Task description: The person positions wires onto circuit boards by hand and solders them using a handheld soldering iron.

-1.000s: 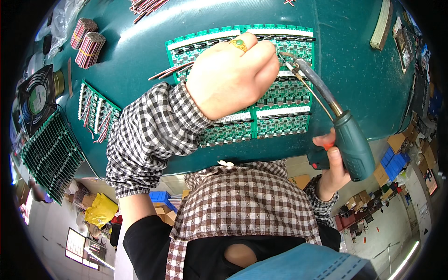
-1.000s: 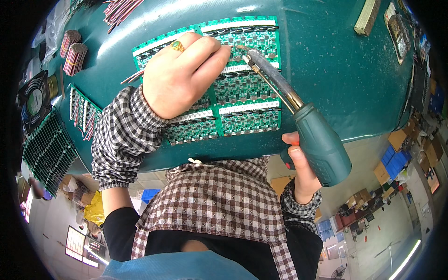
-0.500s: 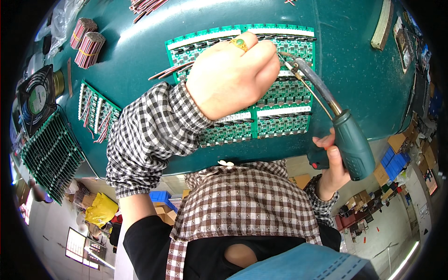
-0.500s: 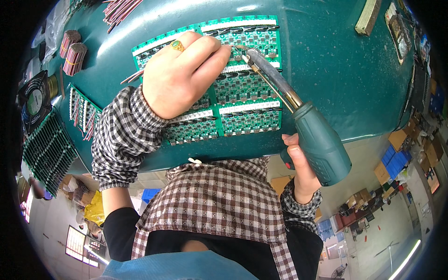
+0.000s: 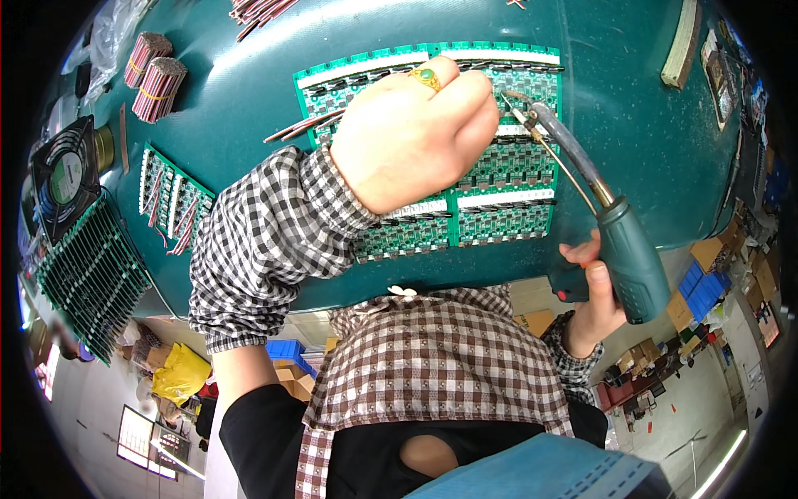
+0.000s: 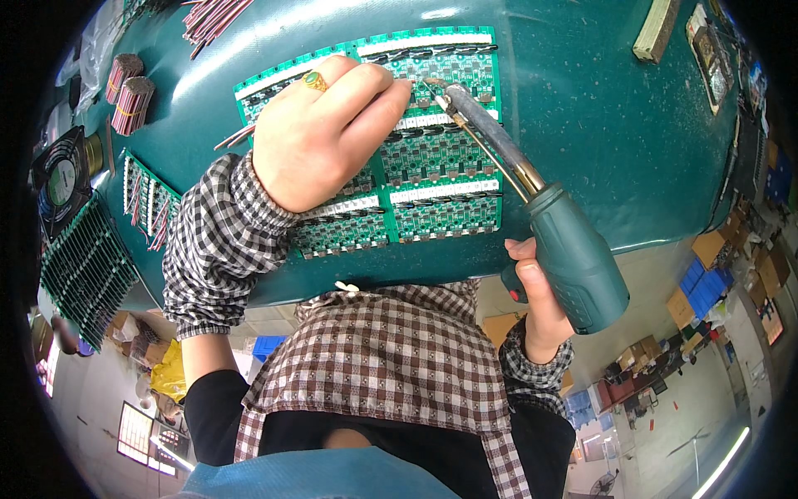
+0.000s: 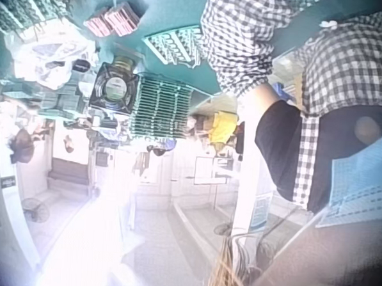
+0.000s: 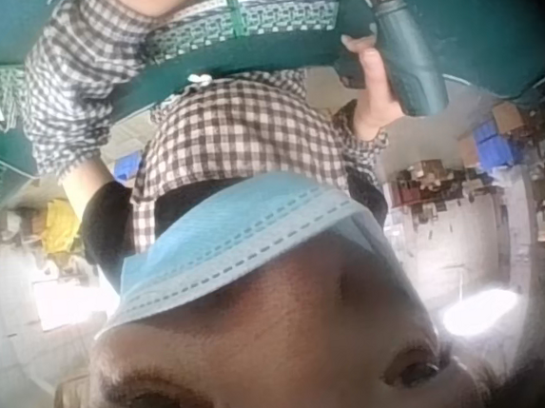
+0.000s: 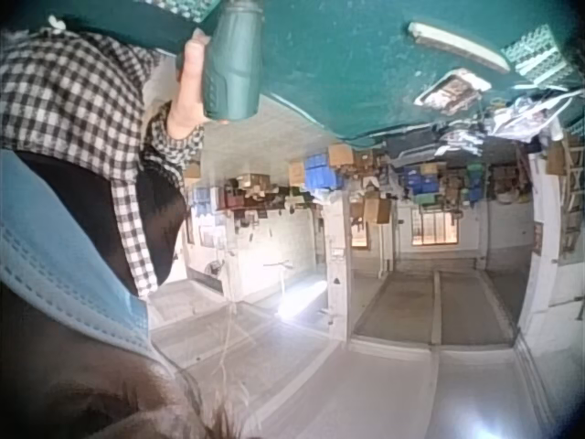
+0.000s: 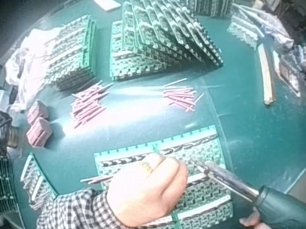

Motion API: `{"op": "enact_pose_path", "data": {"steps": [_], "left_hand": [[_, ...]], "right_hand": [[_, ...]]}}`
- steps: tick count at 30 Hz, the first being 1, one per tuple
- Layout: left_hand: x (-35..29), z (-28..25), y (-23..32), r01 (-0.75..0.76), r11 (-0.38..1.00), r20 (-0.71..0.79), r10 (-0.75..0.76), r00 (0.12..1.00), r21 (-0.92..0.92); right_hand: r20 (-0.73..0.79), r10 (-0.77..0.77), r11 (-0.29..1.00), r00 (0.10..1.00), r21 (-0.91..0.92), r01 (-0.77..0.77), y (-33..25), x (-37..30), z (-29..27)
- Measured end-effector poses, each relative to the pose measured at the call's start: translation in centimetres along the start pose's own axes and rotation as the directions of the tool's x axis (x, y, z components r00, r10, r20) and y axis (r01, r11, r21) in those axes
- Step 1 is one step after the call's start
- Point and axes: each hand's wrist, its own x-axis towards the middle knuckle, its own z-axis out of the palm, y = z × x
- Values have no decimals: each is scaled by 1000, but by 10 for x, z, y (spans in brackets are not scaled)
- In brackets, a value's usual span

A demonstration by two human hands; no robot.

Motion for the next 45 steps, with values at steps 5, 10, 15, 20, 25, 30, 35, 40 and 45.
{"op": "enact_pose_path", "data": {"steps": [5,10,15,20,25,30,35,40,45], "left_hand": [[1,-1,-1,-3,1000,-2,3,1000,-6],[3,-4,-1,-10,1000,13,10,1000,16],[4,-4,-1,-49,999,-39,48,998,-10],[8,-27,2,155,953,-159,-200,967,-261],[52,-20,-40,60,976,-227,-109,968,-211],[78,-19,-57,159,977,-66,-170,983,-145],[87,-10,-68,92,988,-27,-96,995,-124],[75,-19,-57,1,998,-176,-12,984,-63],[48,-37,-36,67,998,-229,-70,971,-21]], "right_hand": [[-21,7,1000,1000,-10,-7,-1,2,1],[-37,39,992,999,125,-34,0,4,-4],[-71,69,967,995,249,-49,7,9,-6],[-103,107,966,989,244,-80,10,14,-13],[-120,114,952,986,297,-74,13,20,-17],[-77,54,944,996,328,-26,19,16,-24],[-130,92,944,987,326,-45,21,15,-30],[-120,95,931,988,362,-45,22,16,-27],[-134,93,932,987,360,-39,19,17,-27]]}}
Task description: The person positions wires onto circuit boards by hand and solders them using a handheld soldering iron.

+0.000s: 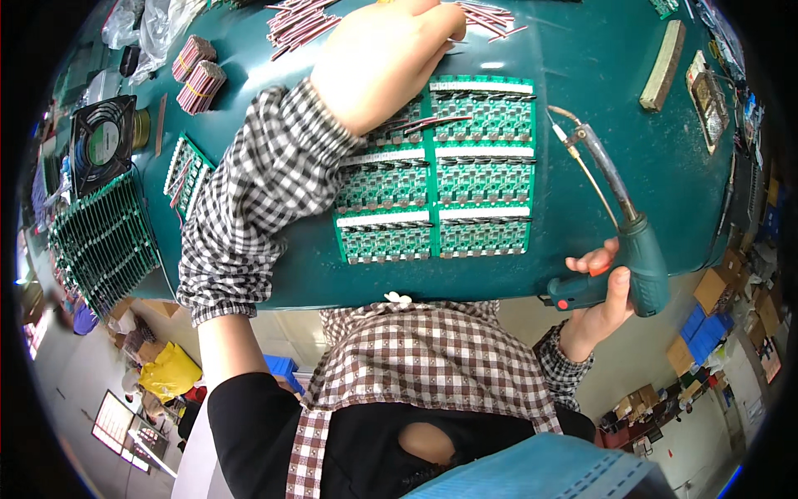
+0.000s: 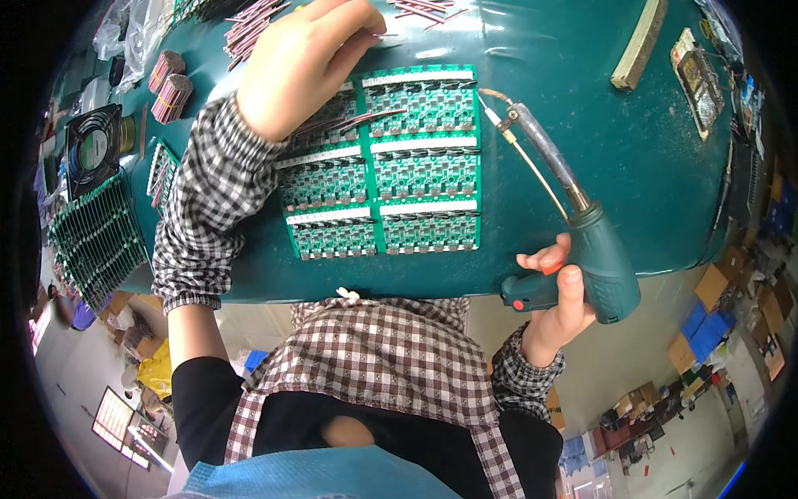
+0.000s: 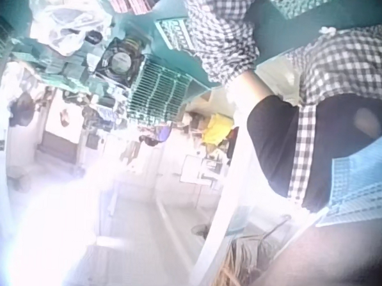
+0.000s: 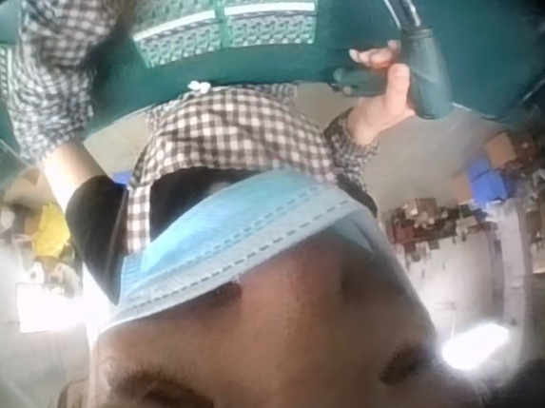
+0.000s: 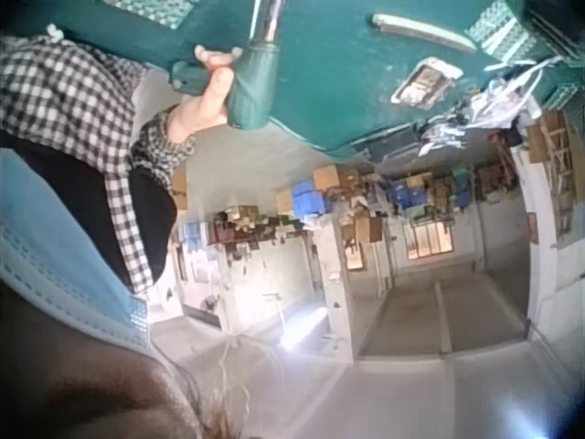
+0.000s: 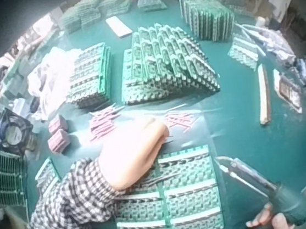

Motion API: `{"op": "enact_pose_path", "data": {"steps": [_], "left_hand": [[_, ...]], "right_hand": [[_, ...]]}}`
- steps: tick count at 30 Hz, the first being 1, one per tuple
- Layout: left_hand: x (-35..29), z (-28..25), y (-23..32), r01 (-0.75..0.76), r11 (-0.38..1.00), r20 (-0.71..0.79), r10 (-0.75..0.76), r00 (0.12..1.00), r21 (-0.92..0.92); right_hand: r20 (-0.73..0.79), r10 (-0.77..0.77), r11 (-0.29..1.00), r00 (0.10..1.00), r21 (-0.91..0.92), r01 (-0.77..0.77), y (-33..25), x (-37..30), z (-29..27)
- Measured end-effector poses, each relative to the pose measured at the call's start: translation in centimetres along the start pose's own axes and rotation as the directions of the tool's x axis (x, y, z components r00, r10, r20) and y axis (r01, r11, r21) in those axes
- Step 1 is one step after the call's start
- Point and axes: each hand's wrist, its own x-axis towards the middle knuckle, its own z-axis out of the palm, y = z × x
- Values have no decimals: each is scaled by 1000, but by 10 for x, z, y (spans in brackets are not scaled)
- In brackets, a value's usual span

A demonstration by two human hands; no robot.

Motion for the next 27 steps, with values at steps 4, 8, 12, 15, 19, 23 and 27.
{"op": "enact_pose_path", "data": {"steps": [4,8,12,15,19,23,27], "left_hand": [[-25,3,4,48,997,85,-43,995,-57],[-43,16,30,-52,998,82,54,995,-29],[-48,21,35,-119,990,218,100,971,74],[-48,24,34,-144,987,247,123,961,67],[-48,25,37,-122,992,248,111,962,26],[-48,28,36,-128,989,284,101,954,79],[-49,31,35,-65,998,298,64,952,-5]], "right_hand": [[25,-10,1000,1000,-15,11,1,1,3],[60,-19,1000,998,-20,20,-2,0,8],[91,-3,998,996,-70,9,-4,-3,7],[28,-21,998,999,-54,22,-6,-6,7],[-4,-22,990,1000,-138,21,-7,-8,7],[35,-31,983,999,-181,37,-8,-8,8],[25,-25,979,999,-199,30,-7,-8,8]]}}
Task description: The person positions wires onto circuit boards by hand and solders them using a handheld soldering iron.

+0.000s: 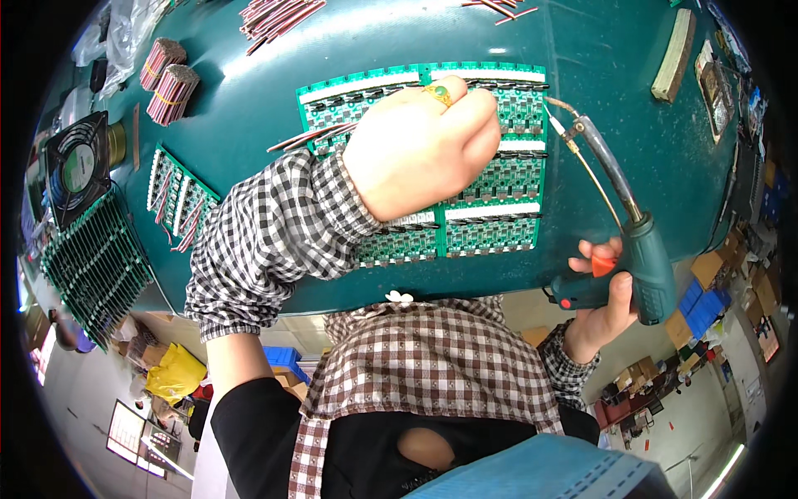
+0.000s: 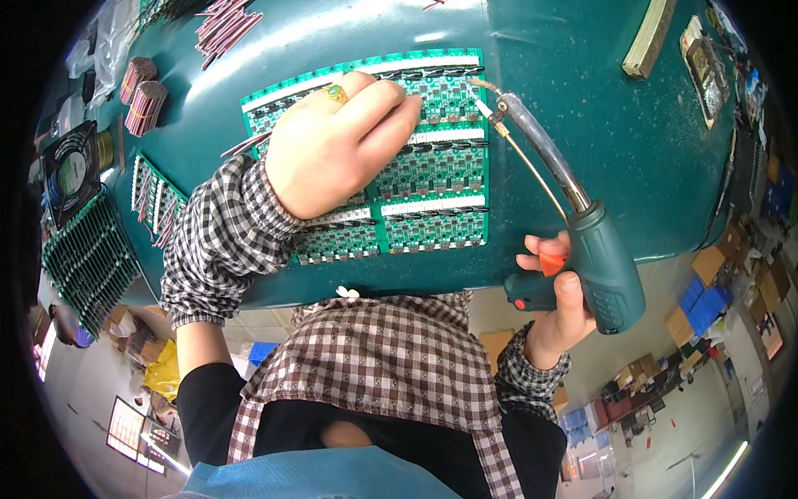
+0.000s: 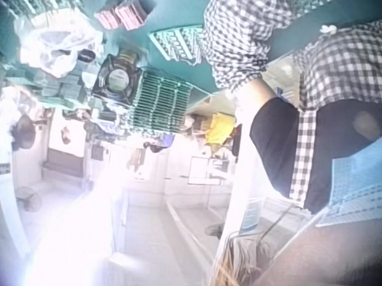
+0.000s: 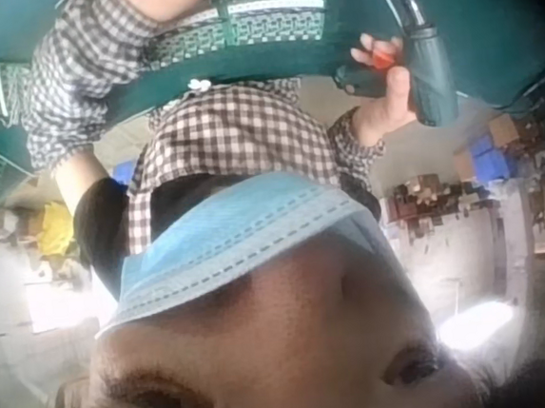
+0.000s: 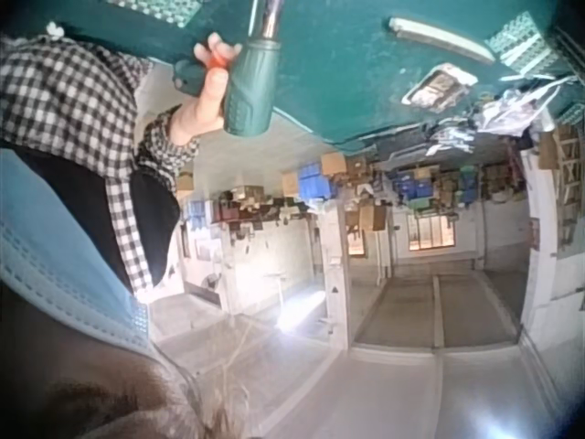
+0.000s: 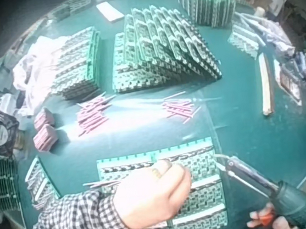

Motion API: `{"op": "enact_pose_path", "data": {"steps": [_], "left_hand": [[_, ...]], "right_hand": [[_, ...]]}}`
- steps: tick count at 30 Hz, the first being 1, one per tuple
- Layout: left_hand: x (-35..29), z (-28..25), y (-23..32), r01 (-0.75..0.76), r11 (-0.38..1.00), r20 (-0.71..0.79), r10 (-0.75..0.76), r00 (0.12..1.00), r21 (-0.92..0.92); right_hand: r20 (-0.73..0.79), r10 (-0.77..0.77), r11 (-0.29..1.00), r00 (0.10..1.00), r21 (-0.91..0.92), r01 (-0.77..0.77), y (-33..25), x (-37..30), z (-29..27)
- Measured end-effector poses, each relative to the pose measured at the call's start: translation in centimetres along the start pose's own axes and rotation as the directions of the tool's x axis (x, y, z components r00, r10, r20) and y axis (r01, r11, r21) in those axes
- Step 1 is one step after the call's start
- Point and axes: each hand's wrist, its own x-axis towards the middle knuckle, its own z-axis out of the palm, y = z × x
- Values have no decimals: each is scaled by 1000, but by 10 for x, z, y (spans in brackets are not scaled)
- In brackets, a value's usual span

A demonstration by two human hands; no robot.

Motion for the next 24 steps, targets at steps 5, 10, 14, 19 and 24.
{"op": "enact_pose_path", "data": {"steps": [5,10,14,19,24], "left_hand": [[3,-4,-2,-62,998,-40,63,997,19],[3,-3,-1,-51,999,-36,51,998,-1],[5,8,0,-20,992,-233,-10,972,-125],[5,12,-2,-73,990,-300,34,953,-120],[2,2,2,18,993,-138,-33,990,-113]], "right_hand": [[8,15,1000,1000,-27,-14,-4,-4,1],[-5,48,998,999,32,-48,-6,-1,4],[11,39,999,999,37,-39,-6,-1,4],[15,41,998,999,38,-42,-5,-3,6],[37,30,999,999,42,-32,-6,-3,6]]}}
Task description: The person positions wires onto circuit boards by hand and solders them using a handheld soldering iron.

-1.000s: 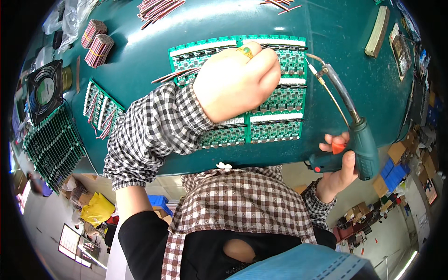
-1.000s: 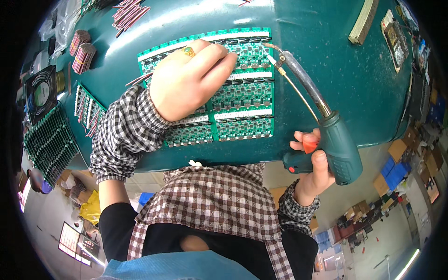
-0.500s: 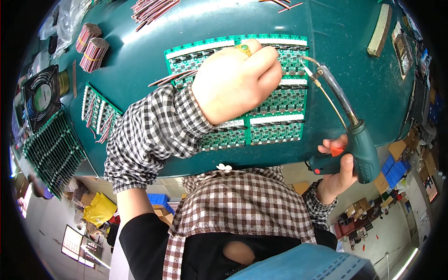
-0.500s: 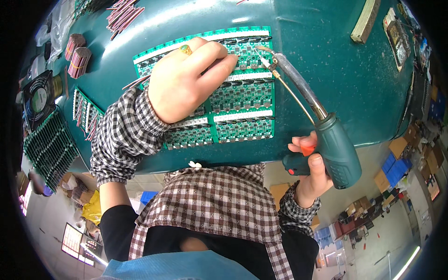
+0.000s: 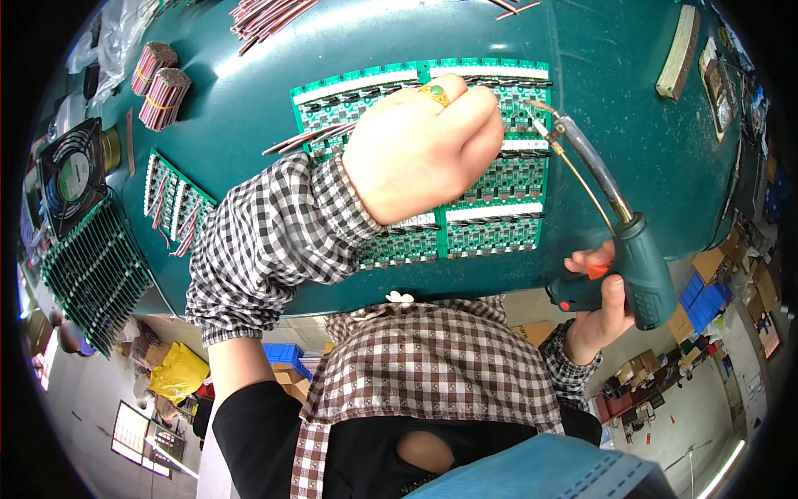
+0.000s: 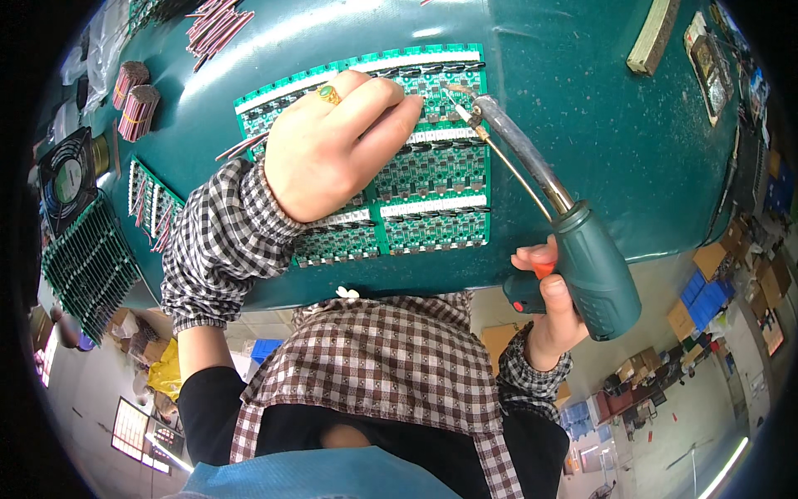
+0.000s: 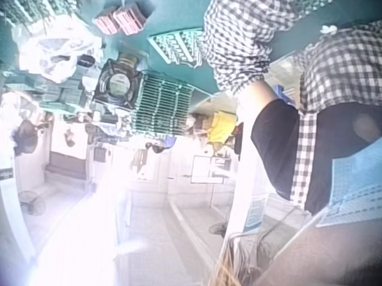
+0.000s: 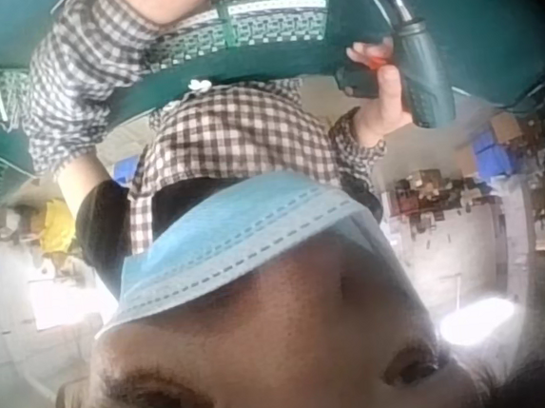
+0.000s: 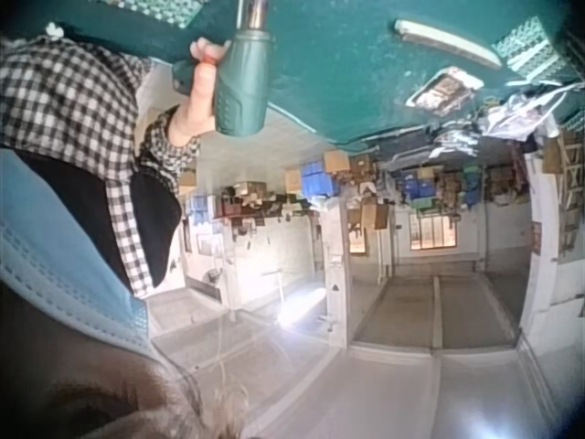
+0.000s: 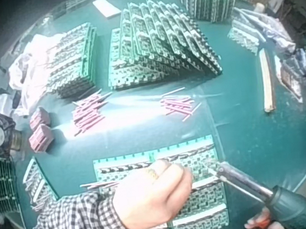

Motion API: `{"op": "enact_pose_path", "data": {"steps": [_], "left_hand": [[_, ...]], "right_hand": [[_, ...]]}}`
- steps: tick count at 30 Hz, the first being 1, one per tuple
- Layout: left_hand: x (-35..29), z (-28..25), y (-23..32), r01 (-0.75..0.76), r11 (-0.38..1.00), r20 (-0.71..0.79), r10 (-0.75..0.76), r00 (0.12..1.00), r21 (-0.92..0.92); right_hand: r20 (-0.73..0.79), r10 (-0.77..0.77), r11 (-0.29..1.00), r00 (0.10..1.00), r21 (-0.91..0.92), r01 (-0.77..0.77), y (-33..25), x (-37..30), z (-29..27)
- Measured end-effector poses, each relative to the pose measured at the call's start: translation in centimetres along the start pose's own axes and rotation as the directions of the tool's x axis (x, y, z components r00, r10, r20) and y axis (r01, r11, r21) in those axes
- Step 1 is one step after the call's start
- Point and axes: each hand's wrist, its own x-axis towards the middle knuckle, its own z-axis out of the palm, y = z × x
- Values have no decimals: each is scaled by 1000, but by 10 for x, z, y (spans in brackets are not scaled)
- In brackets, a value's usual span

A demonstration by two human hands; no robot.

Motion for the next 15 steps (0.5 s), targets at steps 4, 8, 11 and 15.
{"op": "enact_pose_path", "data": {"steps": [4,8,11,15], "left_hand": [[-2,-1,1,-32,999,82,28,996,44],[-3,1,1,-50,998,53,48,997,33],[-4,1,1,-21,1000,72,20,997,19],[-5,3,1,17,1000,73,-17,997,-1]], "right_hand": [[27,-27,1000,999,-4,27,0,1,0],[37,-52,998,998,-32,53,0,1,1],[61,-82,995,995,-58,85,0,3,2],[97,-79,985,992,-145,93,2,1,-3]]}}
